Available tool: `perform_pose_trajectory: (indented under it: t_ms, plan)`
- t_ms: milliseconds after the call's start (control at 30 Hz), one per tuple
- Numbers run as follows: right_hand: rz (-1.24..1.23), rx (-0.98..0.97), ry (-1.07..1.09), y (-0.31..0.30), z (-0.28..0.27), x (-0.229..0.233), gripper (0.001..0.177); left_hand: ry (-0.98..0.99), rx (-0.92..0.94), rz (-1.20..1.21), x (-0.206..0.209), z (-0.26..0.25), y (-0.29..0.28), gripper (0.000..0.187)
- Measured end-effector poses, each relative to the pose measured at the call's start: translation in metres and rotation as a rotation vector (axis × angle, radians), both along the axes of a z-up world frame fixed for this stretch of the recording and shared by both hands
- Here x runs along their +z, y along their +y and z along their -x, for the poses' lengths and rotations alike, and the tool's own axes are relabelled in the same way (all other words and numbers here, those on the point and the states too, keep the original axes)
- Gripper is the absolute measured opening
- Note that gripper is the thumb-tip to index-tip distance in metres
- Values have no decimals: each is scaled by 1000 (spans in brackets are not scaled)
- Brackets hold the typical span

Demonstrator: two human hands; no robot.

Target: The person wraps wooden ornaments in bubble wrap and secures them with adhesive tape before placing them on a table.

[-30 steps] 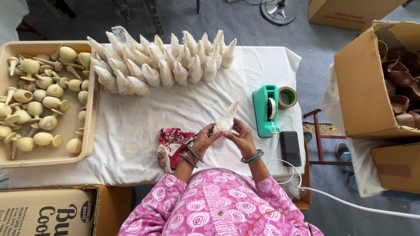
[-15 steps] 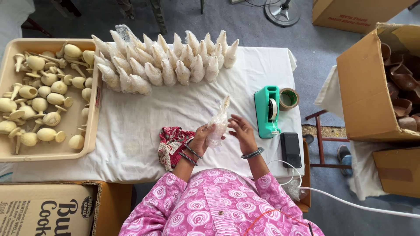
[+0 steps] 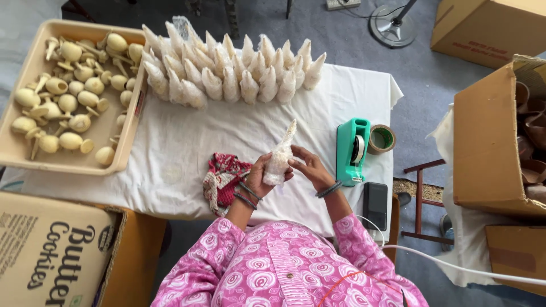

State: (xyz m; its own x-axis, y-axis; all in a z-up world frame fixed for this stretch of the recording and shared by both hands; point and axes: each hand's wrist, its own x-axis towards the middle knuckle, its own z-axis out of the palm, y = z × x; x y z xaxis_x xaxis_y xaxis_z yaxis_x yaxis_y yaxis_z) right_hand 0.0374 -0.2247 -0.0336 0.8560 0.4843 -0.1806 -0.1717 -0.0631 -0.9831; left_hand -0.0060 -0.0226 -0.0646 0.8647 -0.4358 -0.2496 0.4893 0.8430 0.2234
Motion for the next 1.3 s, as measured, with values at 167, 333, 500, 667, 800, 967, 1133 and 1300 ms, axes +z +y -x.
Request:
perform_pose_trajectory:
  t_ms: [167,333,500,667,800,967,1133,1300]
  plan:
    - [-121,76,186,-3,-4,5,76,1,18,-36,1,4,-20,51]
    - [-138,23,219,-4,2,-3,68,81,75,-14,-8,8,-28,51]
    - [75,-224,-255,-7,28,-7,52,282,251,105,-24,-1,-19,56]
    - [93,-273,-318,22,34,-10,67,290,162,98,-26,-13,-12,59]
    - [107,-368,-288,40,28,-16,70,242,84,122,-22,-16,-9,63]
    - [63,-416,-249,54,27,-31,71,232,58,55,-34,-20,-5,61]
    - [362,-487,-660,64,28,1,72,329,88,-108,-51,-25,1,58]
    - [320,-450,-414,54,30,10,55,309,104,-250,-58,-30,9,60]
